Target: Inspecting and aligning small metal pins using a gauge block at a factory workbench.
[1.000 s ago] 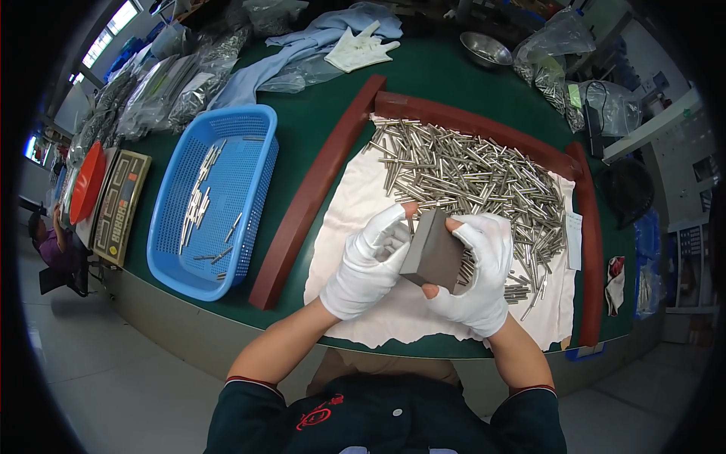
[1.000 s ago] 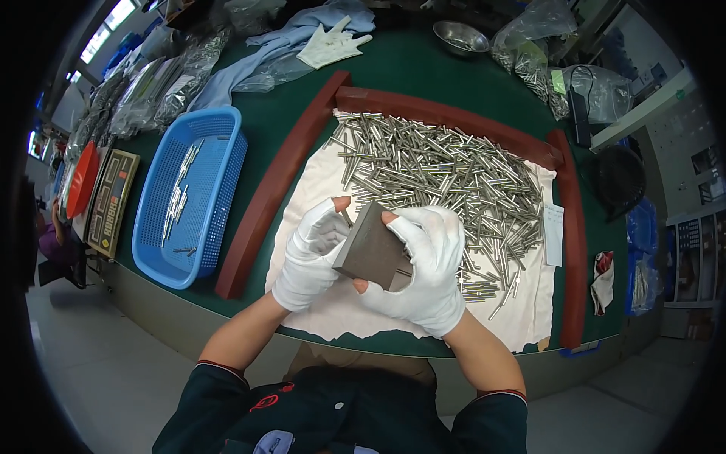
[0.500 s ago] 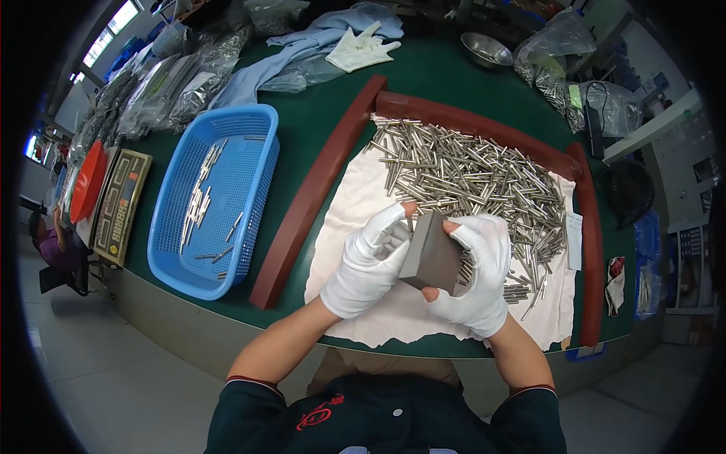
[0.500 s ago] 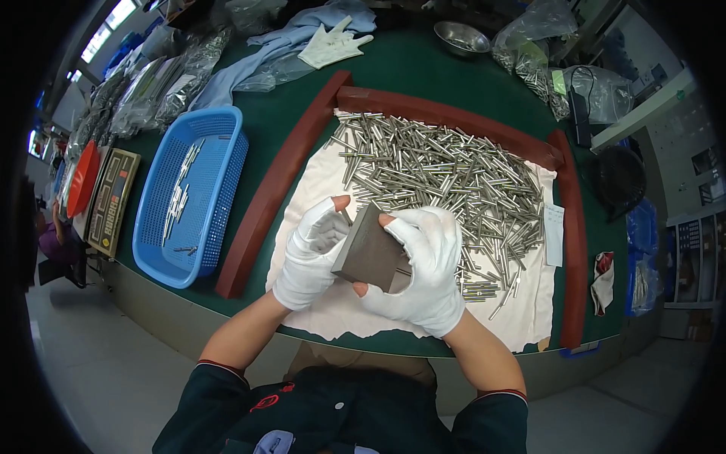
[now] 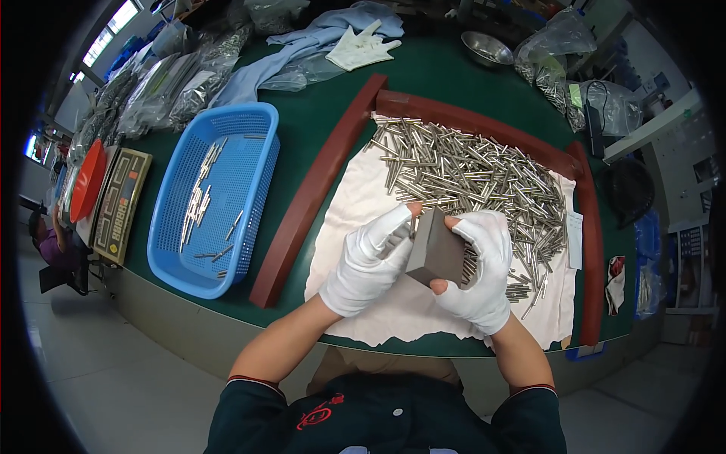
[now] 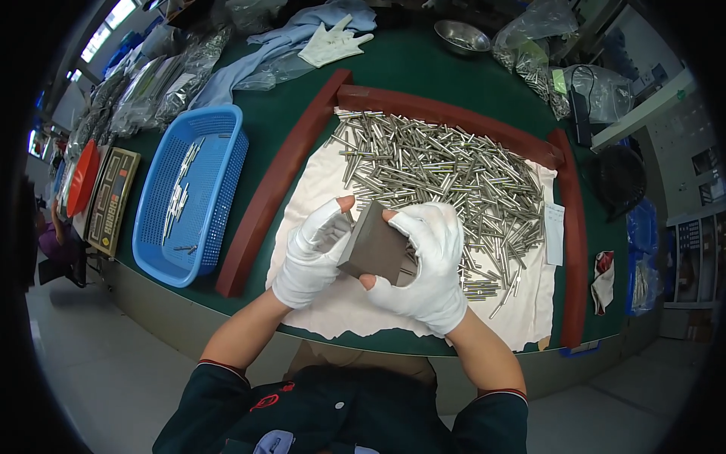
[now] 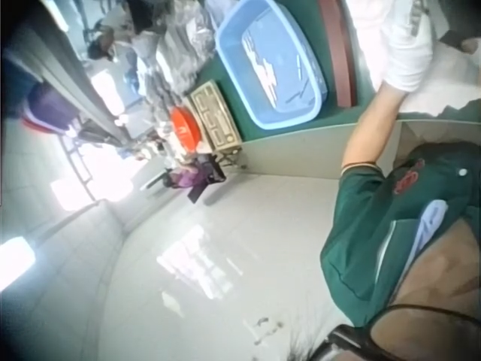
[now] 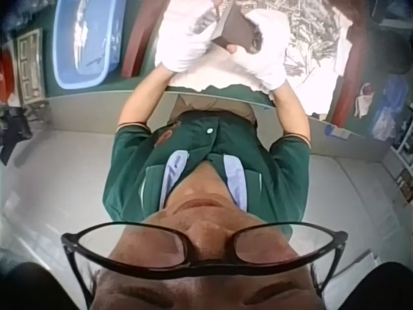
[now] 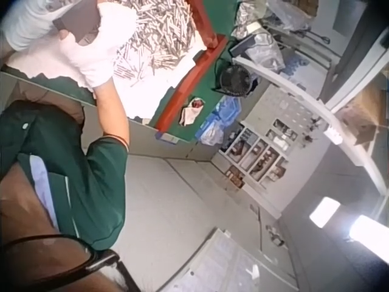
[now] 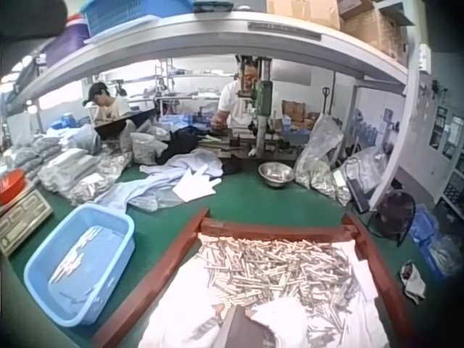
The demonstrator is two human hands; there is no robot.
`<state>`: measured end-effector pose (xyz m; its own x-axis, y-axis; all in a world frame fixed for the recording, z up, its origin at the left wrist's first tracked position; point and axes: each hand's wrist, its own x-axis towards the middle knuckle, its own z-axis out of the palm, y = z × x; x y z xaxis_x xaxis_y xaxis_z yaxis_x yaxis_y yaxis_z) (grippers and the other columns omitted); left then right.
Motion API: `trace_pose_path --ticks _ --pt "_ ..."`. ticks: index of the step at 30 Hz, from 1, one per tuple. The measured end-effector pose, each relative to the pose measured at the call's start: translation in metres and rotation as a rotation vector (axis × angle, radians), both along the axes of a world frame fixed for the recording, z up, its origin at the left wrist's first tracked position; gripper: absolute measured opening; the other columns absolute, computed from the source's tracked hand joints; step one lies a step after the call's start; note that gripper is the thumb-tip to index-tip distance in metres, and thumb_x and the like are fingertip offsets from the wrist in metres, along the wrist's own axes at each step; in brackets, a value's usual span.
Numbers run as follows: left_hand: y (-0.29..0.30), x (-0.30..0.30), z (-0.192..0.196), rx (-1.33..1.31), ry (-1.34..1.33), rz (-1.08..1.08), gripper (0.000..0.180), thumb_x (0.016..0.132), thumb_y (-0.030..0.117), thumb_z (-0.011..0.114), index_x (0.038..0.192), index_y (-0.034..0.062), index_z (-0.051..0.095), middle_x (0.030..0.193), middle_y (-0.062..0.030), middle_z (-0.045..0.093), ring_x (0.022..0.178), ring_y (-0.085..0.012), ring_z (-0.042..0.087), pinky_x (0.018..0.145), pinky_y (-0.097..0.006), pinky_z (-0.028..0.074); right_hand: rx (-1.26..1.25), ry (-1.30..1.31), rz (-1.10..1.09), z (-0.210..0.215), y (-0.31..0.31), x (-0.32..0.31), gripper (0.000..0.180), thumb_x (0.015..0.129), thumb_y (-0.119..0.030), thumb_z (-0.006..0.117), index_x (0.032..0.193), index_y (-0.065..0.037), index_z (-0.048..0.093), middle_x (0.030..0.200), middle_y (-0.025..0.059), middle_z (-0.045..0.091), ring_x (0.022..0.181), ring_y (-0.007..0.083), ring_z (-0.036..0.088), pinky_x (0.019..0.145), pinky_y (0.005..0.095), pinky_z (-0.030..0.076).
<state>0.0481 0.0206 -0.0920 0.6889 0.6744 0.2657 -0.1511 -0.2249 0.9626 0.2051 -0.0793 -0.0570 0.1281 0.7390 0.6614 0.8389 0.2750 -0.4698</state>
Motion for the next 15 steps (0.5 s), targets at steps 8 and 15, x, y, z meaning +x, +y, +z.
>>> trace_pose_path --ticks 8,15 --pt "0.0023 0.0017 0.0081 0.263 -0.005 0.042 0.048 0.082 -0.01 0.054 0.127 0.0073 0.054 0.097 -0.014 0.065 0.08 -0.027 0.065 0.071 -0.031 0.052 -0.023 0.028 0.027 -0.0001 -0.0023 0.0008 0.061 0.067 -0.049 0.075 0.103 -0.003 0.057 0.093 0.0102 0.055 0.083 0.0279 0.05 0.074 0.0395 0.04" --pt "0.0042 0.0021 0.0089 0.309 -0.002 0.04 0.05 0.082 -0.009 0.054 0.128 0.0082 0.054 0.091 -0.0127 0.063 0.075 -0.0266 0.064 0.068 -0.032 0.051 -0.028 0.047 0.027 -0.0015 -0.0024 0.0003 0.061 0.067 -0.049 0.075 0.103 -0.003 0.057 0.093 0.0104 0.056 0.082 0.0282 0.05 0.073 0.0399 0.04"
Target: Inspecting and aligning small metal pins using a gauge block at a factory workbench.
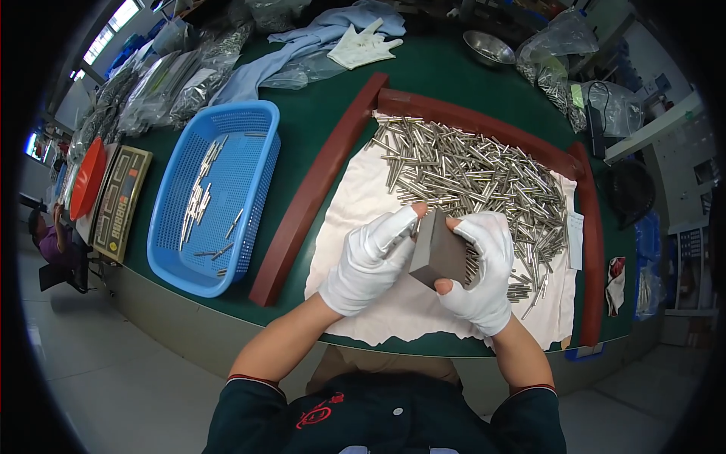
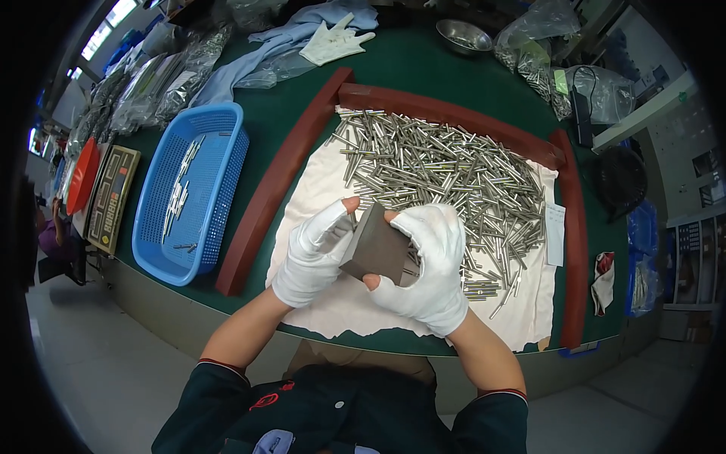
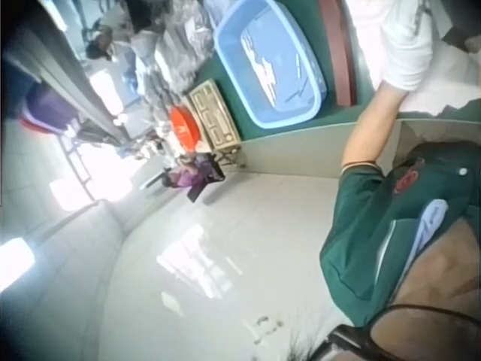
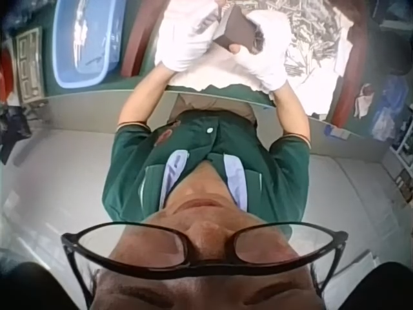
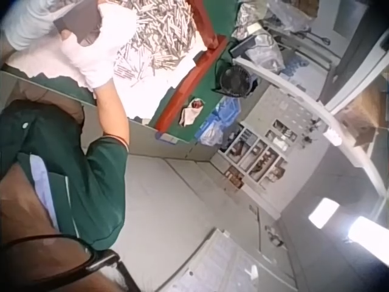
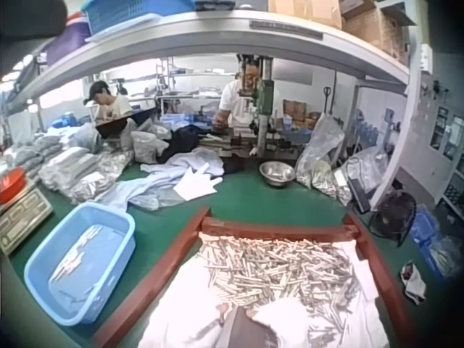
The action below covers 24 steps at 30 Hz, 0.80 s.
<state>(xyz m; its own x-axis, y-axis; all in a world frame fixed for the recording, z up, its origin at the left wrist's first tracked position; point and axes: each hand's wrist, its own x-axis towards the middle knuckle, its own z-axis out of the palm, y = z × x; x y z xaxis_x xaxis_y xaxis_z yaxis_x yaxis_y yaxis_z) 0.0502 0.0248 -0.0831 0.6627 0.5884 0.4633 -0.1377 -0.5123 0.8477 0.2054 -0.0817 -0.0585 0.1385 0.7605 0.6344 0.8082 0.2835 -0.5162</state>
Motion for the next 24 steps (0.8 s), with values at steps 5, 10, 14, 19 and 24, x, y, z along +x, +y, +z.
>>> trace_pose_path --ticks 5,10,14,19,24 --pt "0.001 0.0 -0.007 -0.004 -0.016 0.052 0.051 0.083 -0.008 0.056 0.131 0.0079 0.051 0.082 -0.0056 0.061 0.066 -0.0158 0.06 0.062 -0.026 0.049 -0.002 -0.012 0.064 0.007 -0.001 -0.002 0.062 0.068 -0.05 0.073 0.104 -0.003 0.057 0.094 0.0111 0.056 0.082 0.0284 0.05 0.074 0.0398 0.04" --pt "-0.006 0.003 -0.001 -0.472 0.019 -0.01 0.054 0.085 -0.007 0.055 0.136 0.0084 0.046 0.078 0.0008 0.057 0.065 -0.0021 0.05 0.059 -0.018 0.042 -0.036 -0.003 -0.099 -0.003 -0.001 0.001 0.062 0.066 -0.046 0.074 0.106 -0.003 0.057 0.097 0.0114 0.055 0.087 0.0288 0.05 0.076 0.0405 0.04" --pt "-0.005 0.002 -0.007 -0.422 0.033 -0.02 0.057 0.083 -0.01 0.054 0.136 0.0088 0.045 0.074 0.002 0.052 0.062 -0.0027 0.046 0.058 -0.017 0.04 -0.014 -0.041 -0.085 -0.005 0.002 -0.001 0.062 0.066 -0.047 0.074 0.106 -0.002 0.056 0.096 0.0111 0.055 0.087 0.0287 0.05 0.076 0.0407 0.04" --pt "-0.005 0.001 -0.012 -0.373 0.022 -0.019 0.057 0.082 -0.011 0.053 0.135 0.0088 0.047 0.076 0.0017 0.052 0.063 -0.0035 0.046 0.058 -0.018 0.041 -0.036 -0.051 -0.04 -0.002 0.003 -0.003 0.061 0.066 -0.045 0.074 0.106 -0.002 0.056 0.098 0.0111 0.055 0.086 0.0287 0.05 0.076 0.0405 0.039" --pt "-0.006 0.001 -0.007 -0.192 -0.033 -0.029 0.056 0.083 -0.012 0.053 0.135 0.0091 0.049 0.079 -0.0001 0.055 0.064 -0.0063 0.049 0.061 -0.02 0.044 -0.07 -0.045 -0.107 -0.005 0.003 0.002 0.06 0.065 -0.042 0.075 0.106 -0.003 0.056 0.099 0.011 0.055 0.087 0.0283 0.049 0.078 0.0406 0.039"
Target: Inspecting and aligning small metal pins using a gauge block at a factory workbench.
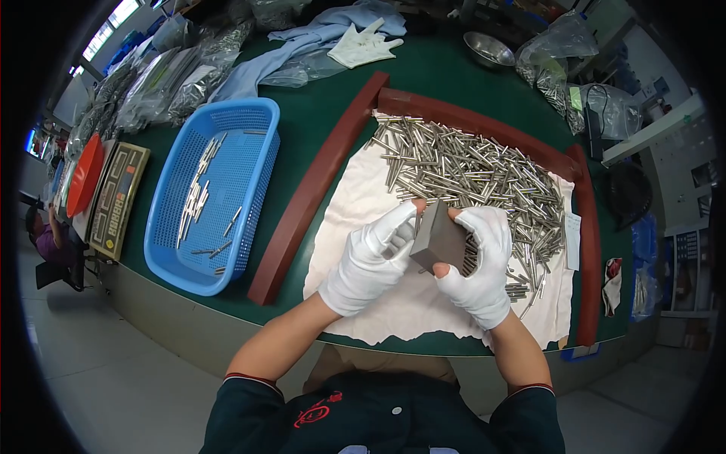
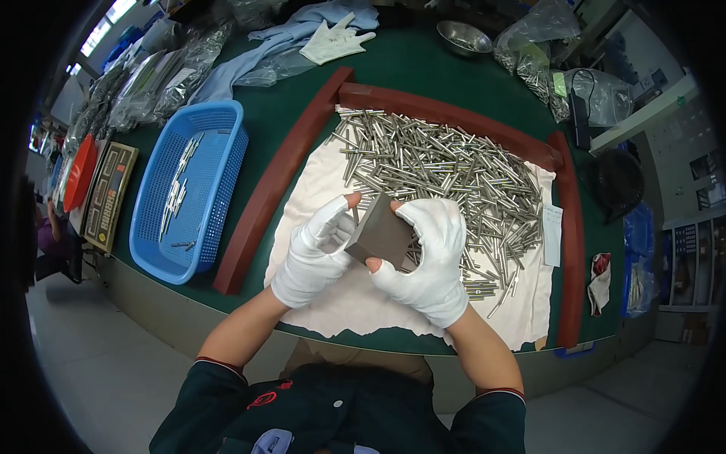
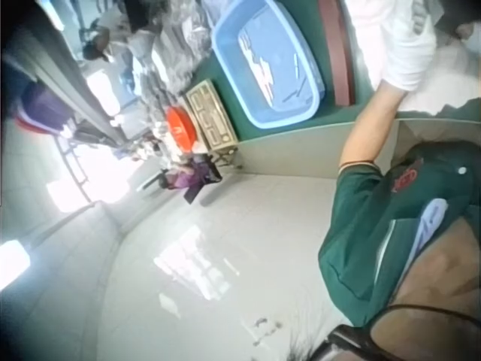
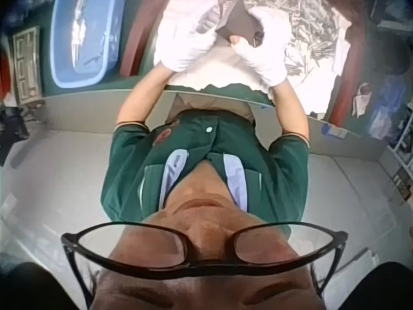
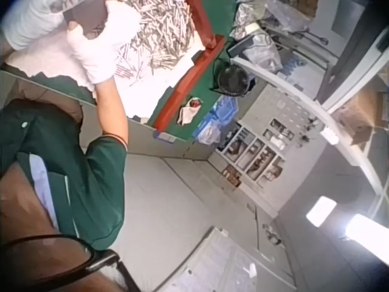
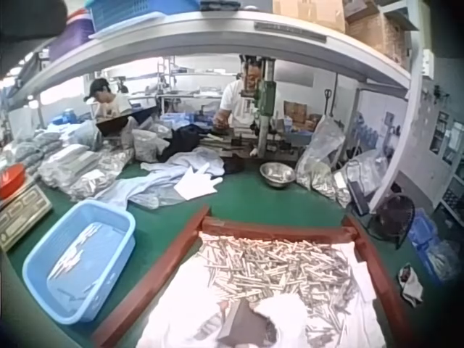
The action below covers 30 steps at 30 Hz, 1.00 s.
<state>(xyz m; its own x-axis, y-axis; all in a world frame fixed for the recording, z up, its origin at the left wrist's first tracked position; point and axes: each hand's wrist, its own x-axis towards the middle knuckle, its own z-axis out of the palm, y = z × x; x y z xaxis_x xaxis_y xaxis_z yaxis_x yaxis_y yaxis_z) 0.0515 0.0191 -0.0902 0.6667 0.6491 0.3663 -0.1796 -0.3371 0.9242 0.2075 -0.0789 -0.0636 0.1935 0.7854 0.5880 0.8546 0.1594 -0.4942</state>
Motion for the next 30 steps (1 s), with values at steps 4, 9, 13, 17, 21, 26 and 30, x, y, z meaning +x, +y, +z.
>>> trace_pose_path --ticks 4,9,13,17,21,26,30 --pt "0.001 -0.002 -0.001 0.009 0.023 0.014 0.056 0.082 -0.012 0.053 0.134 0.0088 0.049 0.078 -0.0012 0.055 0.064 -0.0072 0.051 0.062 -0.021 0.045 0.023 0.02 0.055 0.0 0.0 -0.001 0.059 0.063 -0.04 0.075 0.106 -0.004 0.056 0.1 0.0111 0.055 0.089 0.0283 0.049 0.079 0.0407 0.039" --pt "0.001 -0.001 0.004 0.106 0.015 0.019 0.057 0.079 -0.014 0.054 0.132 0.0077 0.051 0.078 -0.0031 0.057 0.063 -0.0083 0.053 0.061 -0.022 0.047 0.026 0.036 0.041 -0.001 -0.001 0.002 0.059 0.065 -0.041 0.074 0.106 -0.003 0.056 0.1 0.0115 0.055 0.09 0.029 0.05 0.08 0.041 0.04" --pt "0.002 0.001 -0.002 0.119 -0.044 0.024 0.056 0.079 -0.014 0.055 0.131 0.0068 0.051 0.079 -0.003 0.058 0.063 -0.0083 0.054 0.06 -0.022 0.047 0.018 0.011 -0.006 -0.004 0.0 0.0 0.06 0.065 -0.041 0.074 0.107 -0.003 0.055 0.099 0.0117 0.055 0.089 0.0289 0.05 0.079 0.0409 0.04" --pt "-0.001 -0.002 -0.002 0.073 -0.038 0.008 0.058 0.079 -0.013 0.057 0.132 0.0061 0.049 0.08 -0.0028 0.059 0.064 -0.0077 0.054 0.062 -0.021 0.047 0.039 0.036 0.025 -0.003 0.0 -0.001 0.059 0.065 -0.04 0.074 0.107 -0.003 0.055 0.098 0.0119 0.055 0.088 0.0289 0.05 0.079 0.0409 0.04" --pt "-0.002 -0.003 0.002 0.02 -0.036 -0.009 0.059 0.078 -0.013 0.059 0.133 0.0052 0.047 0.081 -0.0026 0.059 0.066 -0.0066 0.054 0.064 -0.019 0.047 0.033 0.017 -0.028 -0.005 0.0 -0.004 0.059 0.065 -0.039 0.074 0.107 -0.002 0.055 0.097 0.0124 0.055 0.087 0.029 0.05 0.079 0.0411 0.04" --pt "-0.004 -0.002 0.003 -0.005 -0.039 0.015 0.058 0.078 -0.013 0.059 0.132 0.0041 0.048 0.083 -0.0038 0.061 0.069 -0.0072 0.057 0.064 -0.02 0.048 0.045 0.069 -0.003 -0.006 -0.001 -0.008 0.058 0.066 -0.039 0.073 0.106 -0.002 0.055 0.097 0.0125 0.055 0.088 0.0292 0.05 0.079 0.0412 0.04" --pt "-0.005 -0.003 0.006 -0.002 -0.015 0.014 0.057 0.076 -0.013 0.059 0.13 0.003 0.049 0.084 -0.0058 0.063 0.069 -0.0099 0.06 0.064 -0.021 0.049 0.058 0.039 -0.039 -0.009 -0.001 -0.004 0.059 0.068 -0.043 0.072 0.106 -0.002 0.054 0.098 0.0125 0.055 0.089 0.0292 0.049 0.08 0.041 0.039"
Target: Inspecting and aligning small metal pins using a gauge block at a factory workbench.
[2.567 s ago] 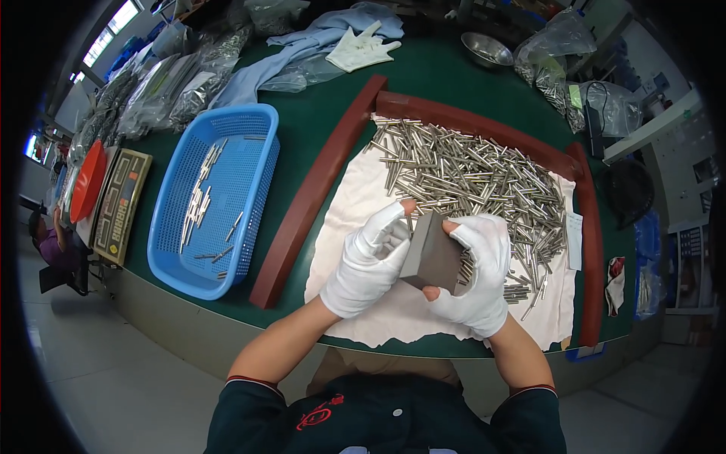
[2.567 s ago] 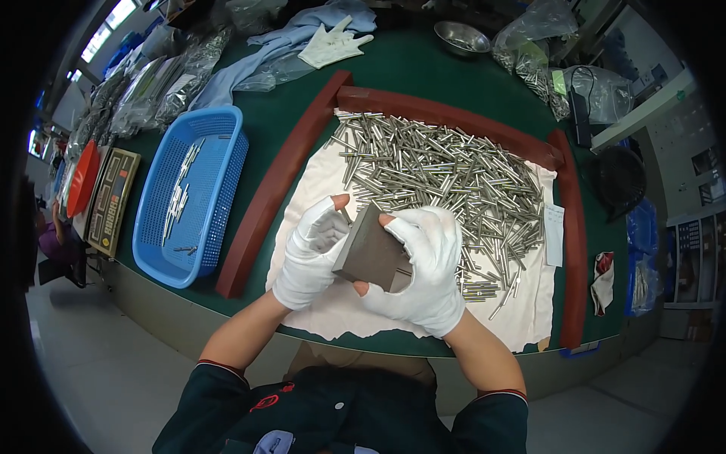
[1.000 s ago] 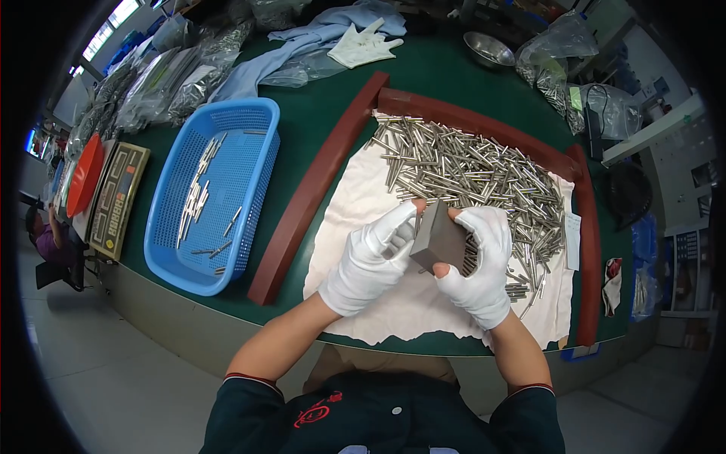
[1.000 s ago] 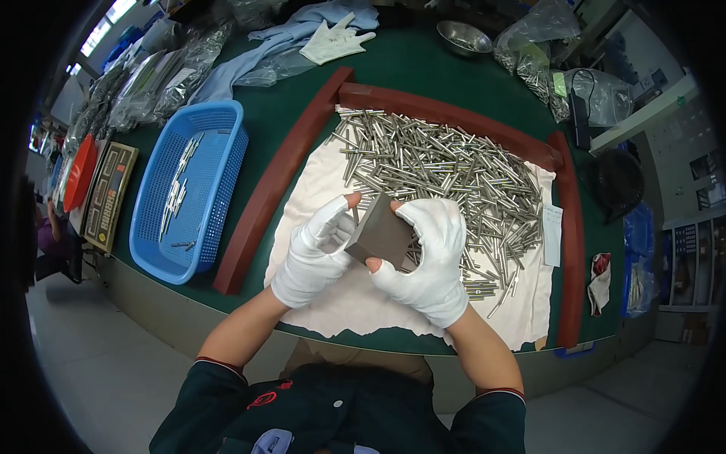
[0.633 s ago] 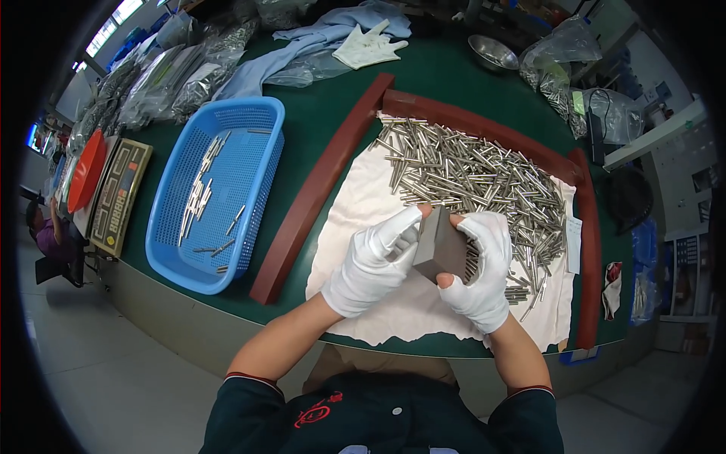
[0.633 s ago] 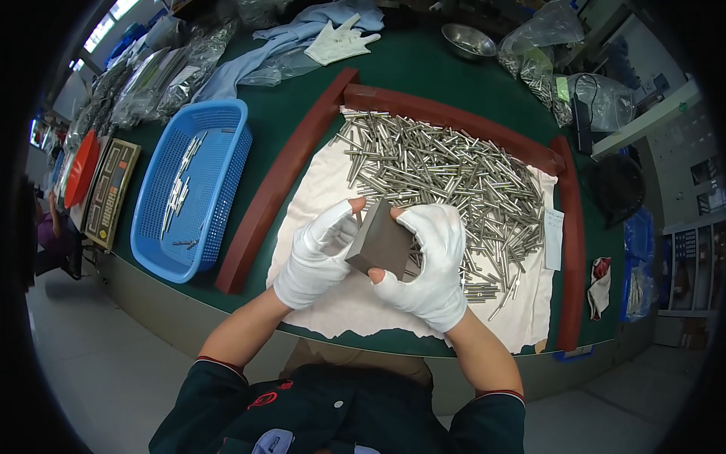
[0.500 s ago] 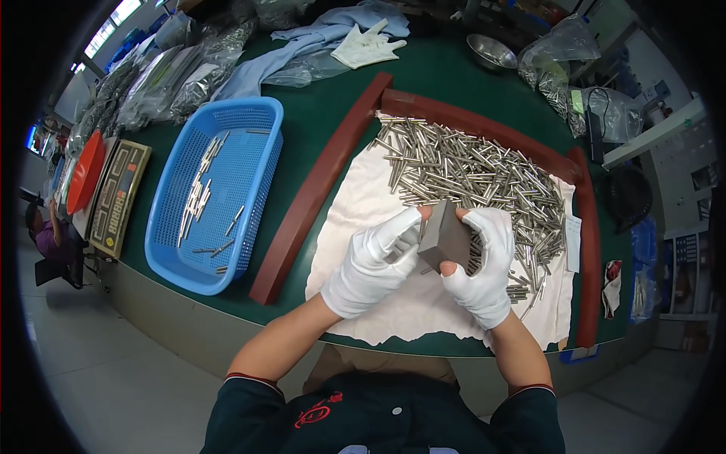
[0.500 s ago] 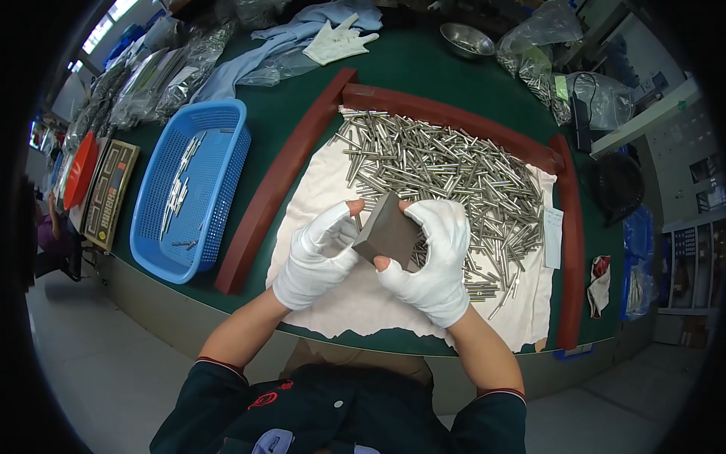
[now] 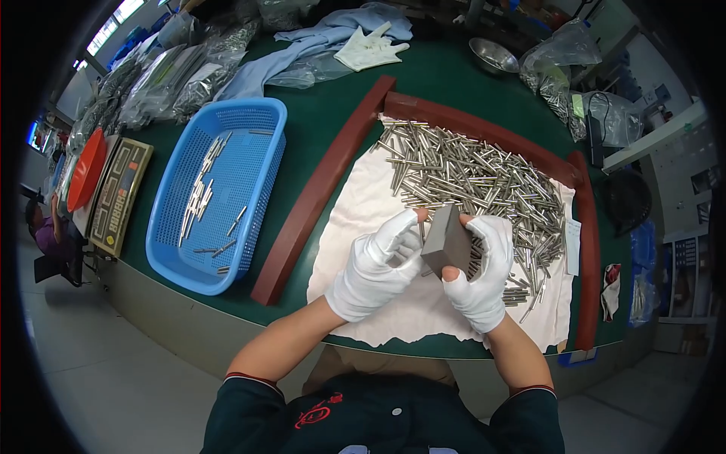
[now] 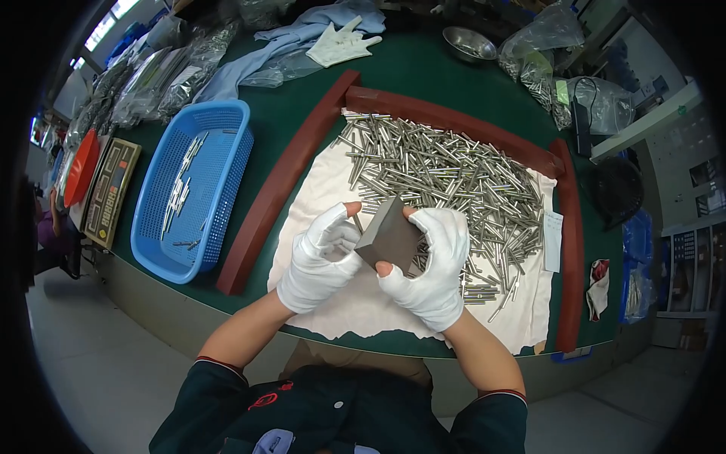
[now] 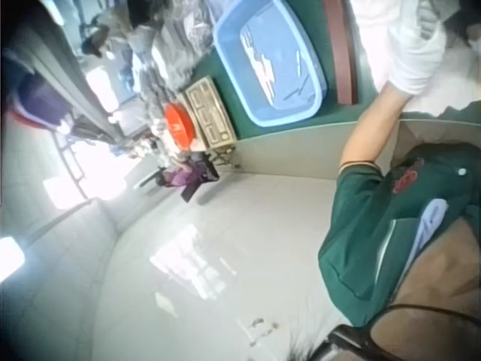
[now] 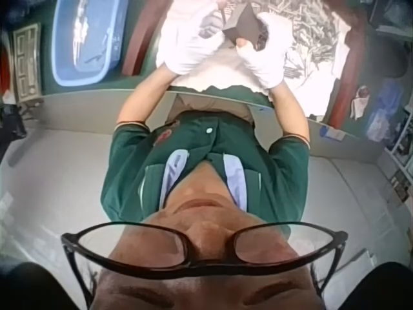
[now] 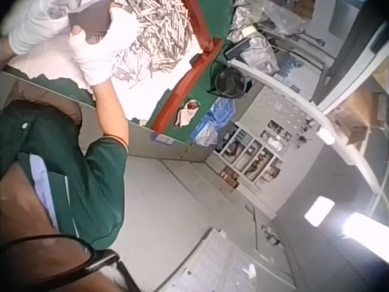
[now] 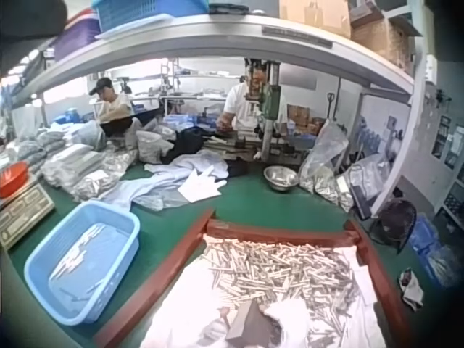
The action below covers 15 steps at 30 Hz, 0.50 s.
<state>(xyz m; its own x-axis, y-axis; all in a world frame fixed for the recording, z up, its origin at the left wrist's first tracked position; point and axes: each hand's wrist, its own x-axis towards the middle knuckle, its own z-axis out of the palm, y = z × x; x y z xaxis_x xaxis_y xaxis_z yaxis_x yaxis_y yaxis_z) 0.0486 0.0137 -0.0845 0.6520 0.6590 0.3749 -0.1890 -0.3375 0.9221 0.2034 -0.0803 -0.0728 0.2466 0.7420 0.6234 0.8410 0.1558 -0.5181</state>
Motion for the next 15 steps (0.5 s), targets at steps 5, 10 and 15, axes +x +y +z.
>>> trace_pose_path --ticks 5,10,15 --pt "0.0004 -0.0006 -0.0071 0.044 -0.059 0.006 0.057 0.075 -0.014 0.059 0.129 0.0031 0.049 0.083 -0.0069 0.062 0.069 -0.0117 0.061 0.065 -0.022 0.049 -0.008 0.022 -0.022 -0.001 0.0011 -0.0057 0.062 0.069 -0.047 0.072 0.108 -0.001 0.054 0.097 0.0124 0.054 0.088 0.029 0.049 0.08 0.041 0.039" --pt "0.0021 -0.0007 -0.0103 0.086 -0.077 0.001 0.057 0.075 -0.014 0.059 0.128 0.0028 0.048 0.085 -0.0083 0.064 0.069 -0.0137 0.063 0.064 -0.023 0.05 -0.008 0.043 0.02 0.0016 -0.0011 -0.0079 0.063 0.07 -0.047 0.071 0.108 -0.001 0.054 0.097 0.0127 0.054 0.088 0.0288 0.049 0.08 0.0406 0.039" --pt "0.0044 0.0007 -0.0101 0.243 -0.108 0.049 0.055 0.075 -0.012 0.063 0.126 0.002 0.049 0.092 -0.0126 0.068 0.072 -0.0191 0.068 0.063 -0.029 0.054 0.004 0.059 0.012 0.0016 -0.0004 -0.0083 0.061 0.07 -0.046 0.072 0.107 -0.001 0.054 0.097 0.0121 0.055 0.088 0.0286 0.049 0.08 0.0406 0.04"
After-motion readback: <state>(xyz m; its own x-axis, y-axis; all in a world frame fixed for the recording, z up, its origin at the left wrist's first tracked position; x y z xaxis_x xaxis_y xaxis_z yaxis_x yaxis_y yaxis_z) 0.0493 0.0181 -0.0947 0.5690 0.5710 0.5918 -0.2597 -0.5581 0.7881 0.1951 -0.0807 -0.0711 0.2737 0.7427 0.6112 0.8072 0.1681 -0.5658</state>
